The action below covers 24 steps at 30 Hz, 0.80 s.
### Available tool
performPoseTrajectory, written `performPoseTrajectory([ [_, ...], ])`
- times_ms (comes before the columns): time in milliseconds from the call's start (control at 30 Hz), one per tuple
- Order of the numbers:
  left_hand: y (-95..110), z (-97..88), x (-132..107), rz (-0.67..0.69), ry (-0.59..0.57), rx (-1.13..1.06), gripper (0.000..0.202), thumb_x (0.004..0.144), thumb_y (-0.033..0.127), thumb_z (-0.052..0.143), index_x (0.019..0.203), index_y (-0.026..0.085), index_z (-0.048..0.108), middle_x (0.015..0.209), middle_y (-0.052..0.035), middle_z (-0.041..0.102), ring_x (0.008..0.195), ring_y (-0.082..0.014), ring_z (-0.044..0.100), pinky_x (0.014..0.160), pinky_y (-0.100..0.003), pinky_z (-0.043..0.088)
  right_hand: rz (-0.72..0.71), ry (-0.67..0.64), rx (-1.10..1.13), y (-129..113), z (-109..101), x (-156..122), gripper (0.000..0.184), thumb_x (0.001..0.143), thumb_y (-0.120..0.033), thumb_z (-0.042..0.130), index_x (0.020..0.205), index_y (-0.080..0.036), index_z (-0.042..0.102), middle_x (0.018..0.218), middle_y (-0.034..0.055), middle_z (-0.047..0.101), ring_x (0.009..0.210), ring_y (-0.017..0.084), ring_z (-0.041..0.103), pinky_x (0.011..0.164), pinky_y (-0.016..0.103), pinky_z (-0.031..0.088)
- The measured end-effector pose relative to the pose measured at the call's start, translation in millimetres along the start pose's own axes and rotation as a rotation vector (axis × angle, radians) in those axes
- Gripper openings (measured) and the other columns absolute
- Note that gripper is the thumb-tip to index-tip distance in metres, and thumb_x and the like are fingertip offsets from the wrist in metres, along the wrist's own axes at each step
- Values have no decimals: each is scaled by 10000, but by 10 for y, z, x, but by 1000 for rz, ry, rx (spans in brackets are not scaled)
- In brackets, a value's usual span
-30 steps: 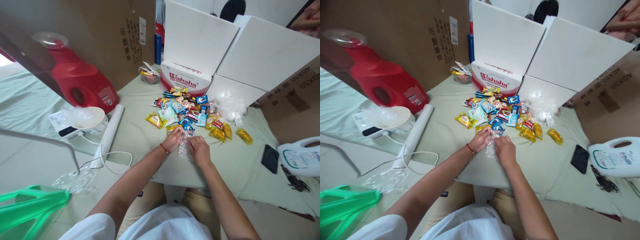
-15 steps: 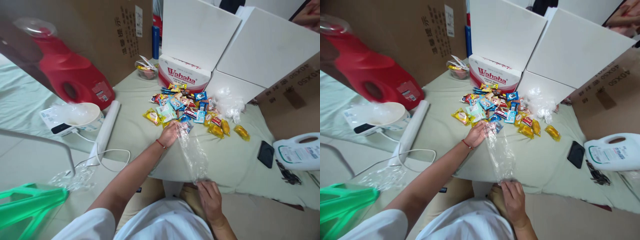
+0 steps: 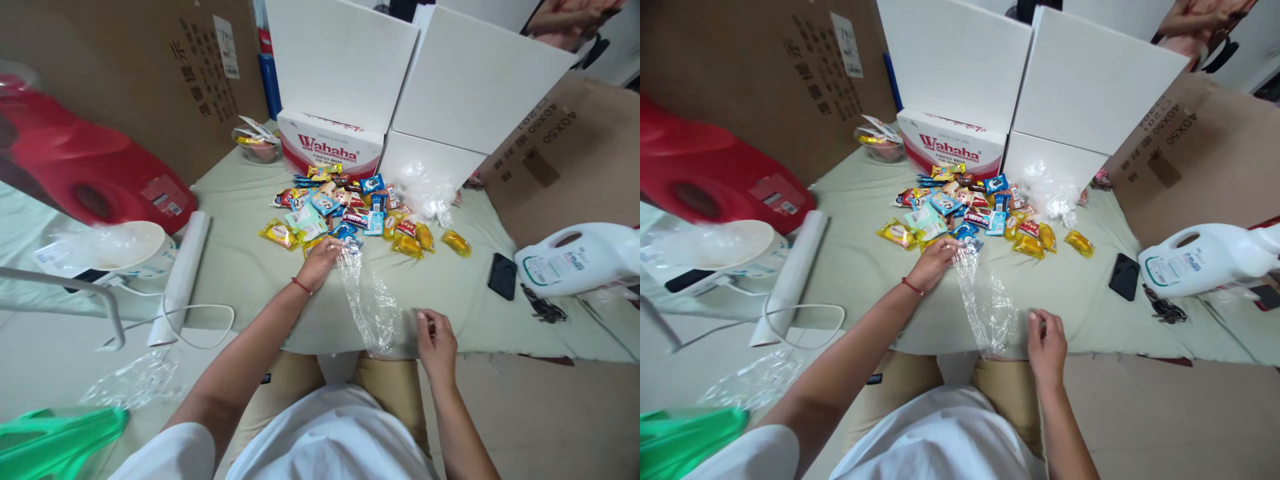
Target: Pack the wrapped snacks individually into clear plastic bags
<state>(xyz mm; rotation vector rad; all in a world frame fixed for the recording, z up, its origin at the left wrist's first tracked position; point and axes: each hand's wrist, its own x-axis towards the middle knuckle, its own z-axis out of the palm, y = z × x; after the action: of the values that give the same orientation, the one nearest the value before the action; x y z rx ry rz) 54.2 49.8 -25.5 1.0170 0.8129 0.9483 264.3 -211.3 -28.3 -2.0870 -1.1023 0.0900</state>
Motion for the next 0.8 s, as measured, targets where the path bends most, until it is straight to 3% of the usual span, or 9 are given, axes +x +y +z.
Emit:
performPoseTrajectory([
  [100,125,-34,-135,118,79,235,354,733,284,776,1052,196,652,1125,-69,683,1085,-238,633,946,-344,509,7,-200,-73,-44,115,208,467,922,-647,607,986,-208,751,929,63,707,690,179,610,689,318,478],
  [200,260,-32,-437,362,317,580,375,750,253,743,1104,207,627,1291,-124,611,1296,-311,528,1023,-426,491,-6,-359,-70,-83,195,267,424,925,-605,577,773,-228,698,760,23,669,662,181,600,634,295,419],
  [267,300,43,-712,525,478,713,263,791,238,704,1041,216,627,1238,-125,612,1292,-309,507,1036,-443,475,-40,-340,-27,-92,203,240,411,949,-564,549,755,-226,681,749,18,665,657,175,597,641,292,419],
  [333,272,187,-982,568,409,712,54,856,245,648,903,230,625,1031,-84,641,1085,-264,582,961,-406,490,-85,-257,-5,-95,179,188,379,977,-525,545,810,-223,701,808,26,684,704,175,618,675,291,439],
  [433,121,472,-1251,312,26,517,136,892,320,639,792,230,617,858,-41,645,810,-194,591,731,-314,479,-172,-139,-13,-123,114,104,328,1025,-456,541,882,-224,724,893,39,698,809,187,648,740,301,468],
  [500,-1,650,-1308,57,-81,379,221,885,419,662,791,226,608,768,-20,636,696,-168,564,630,-285,432,-263,-85,-15,-182,71,46,286,1045,-401,549,905,-225,726,900,42,688,860,196,637,783,310,481],
  [600,-141,829,-1269,-158,-85,332,370,919,569,609,781,230,558,615,31,548,567,-143,497,582,-282,381,-441,-46,-40,-357,41,-89,190,1046,-271,571,939,-222,720,865,44,654,850,200,571,769,310,463],
  [700,-229,873,-1187,-145,-32,418,428,847,615,701,762,233,528,610,58,503,567,-135,469,583,-284,348,-650,-78,-88,-592,55,-286,185,1015,-152,587,880,-220,694,788,37,603,766,199,483,681,316,393],
  [800,-294,785,-1152,-102,23,511,404,684,472,862,730,229,543,624,63,507,609,-137,457,591,-273,329,-820,-180,-26,-743,76,-389,197,1003,-165,610,820,-220,657,762,29,588,773,201,490,711,330,399],
])
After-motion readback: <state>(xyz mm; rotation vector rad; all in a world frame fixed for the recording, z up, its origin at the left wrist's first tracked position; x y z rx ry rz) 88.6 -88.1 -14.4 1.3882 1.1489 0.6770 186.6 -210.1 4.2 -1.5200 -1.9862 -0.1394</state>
